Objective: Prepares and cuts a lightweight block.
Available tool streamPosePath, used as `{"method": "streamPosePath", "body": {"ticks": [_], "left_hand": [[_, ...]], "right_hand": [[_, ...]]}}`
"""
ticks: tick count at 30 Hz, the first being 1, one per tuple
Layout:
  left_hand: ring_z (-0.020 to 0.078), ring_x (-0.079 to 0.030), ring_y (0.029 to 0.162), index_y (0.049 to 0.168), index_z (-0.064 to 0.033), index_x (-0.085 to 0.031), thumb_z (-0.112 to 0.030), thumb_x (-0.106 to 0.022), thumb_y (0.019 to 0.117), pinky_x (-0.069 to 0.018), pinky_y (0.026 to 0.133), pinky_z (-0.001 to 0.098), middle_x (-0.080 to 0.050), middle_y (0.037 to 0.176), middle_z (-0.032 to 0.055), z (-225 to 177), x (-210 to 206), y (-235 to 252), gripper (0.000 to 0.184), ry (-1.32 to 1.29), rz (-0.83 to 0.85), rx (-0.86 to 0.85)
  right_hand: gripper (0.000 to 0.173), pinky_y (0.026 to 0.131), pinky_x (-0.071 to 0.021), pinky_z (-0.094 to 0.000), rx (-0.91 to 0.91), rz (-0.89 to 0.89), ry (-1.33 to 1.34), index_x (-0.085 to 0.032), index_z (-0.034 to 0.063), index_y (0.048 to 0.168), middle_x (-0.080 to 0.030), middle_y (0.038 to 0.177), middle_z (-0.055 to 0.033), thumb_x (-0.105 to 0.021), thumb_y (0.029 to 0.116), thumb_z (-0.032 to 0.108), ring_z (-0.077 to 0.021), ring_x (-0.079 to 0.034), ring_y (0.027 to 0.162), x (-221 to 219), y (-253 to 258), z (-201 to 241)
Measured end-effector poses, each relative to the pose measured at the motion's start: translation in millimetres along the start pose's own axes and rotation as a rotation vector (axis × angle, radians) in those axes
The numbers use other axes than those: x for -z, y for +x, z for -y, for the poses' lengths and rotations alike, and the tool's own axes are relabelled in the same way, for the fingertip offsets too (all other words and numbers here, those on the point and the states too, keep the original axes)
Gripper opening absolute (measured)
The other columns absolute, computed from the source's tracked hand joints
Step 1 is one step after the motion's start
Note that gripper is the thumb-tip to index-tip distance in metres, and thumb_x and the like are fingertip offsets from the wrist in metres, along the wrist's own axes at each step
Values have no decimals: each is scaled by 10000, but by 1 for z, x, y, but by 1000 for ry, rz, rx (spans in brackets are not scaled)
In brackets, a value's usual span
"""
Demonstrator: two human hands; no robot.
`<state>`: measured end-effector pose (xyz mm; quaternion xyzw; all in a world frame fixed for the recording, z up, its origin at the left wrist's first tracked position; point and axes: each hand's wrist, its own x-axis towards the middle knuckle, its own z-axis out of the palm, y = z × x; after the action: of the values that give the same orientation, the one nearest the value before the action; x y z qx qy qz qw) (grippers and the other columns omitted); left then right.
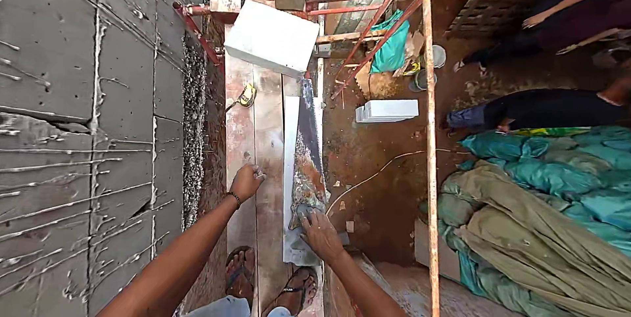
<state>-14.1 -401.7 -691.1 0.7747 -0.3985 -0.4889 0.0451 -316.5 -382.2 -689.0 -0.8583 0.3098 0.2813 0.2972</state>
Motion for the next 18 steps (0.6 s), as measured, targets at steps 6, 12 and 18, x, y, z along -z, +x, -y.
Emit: {"method": "streamPosePath", "body": {"ticks": [6, 12, 18], "left_hand": [[357, -619, 1196, 1078, 41, -705, -238, -559, 1052, -467, 1062, 519, -657, 1224, 218, -8, 0, 95, 316, 133, -166, -267], [384, -611, 1199, 1109, 57, -686, -197, -556, 1047, -468, 1058, 542, -644, 1237, 239, -9, 14, 166, 292, -27, -547, -287], [450, -614, 1125, 1032, 65, -686, -255, -529, 1061, -473, 982, 619, -630, 1149, 301, -58, 59, 173, 358, -140, -660, -203]], "right_hand": [[508, 1015, -540, -471, 143, -366, -116, -587, 47, 1432, -676, 1279, -227, -630, 988, 291, -380, -675, 1172, -61, 19, -20], [415, 885, -578, -391, 198, -701, -299, -693, 135, 1310, -737, 1166, -101, -594, 968, 347, -263, -721, 1028, -86, 33, -28], [324, 851, -599, -387, 185, -749, -272, -703, 50, 1247, -747, 1029, -108, -580, 977, 180, -283, -726, 996, -86, 29, -19]]}}
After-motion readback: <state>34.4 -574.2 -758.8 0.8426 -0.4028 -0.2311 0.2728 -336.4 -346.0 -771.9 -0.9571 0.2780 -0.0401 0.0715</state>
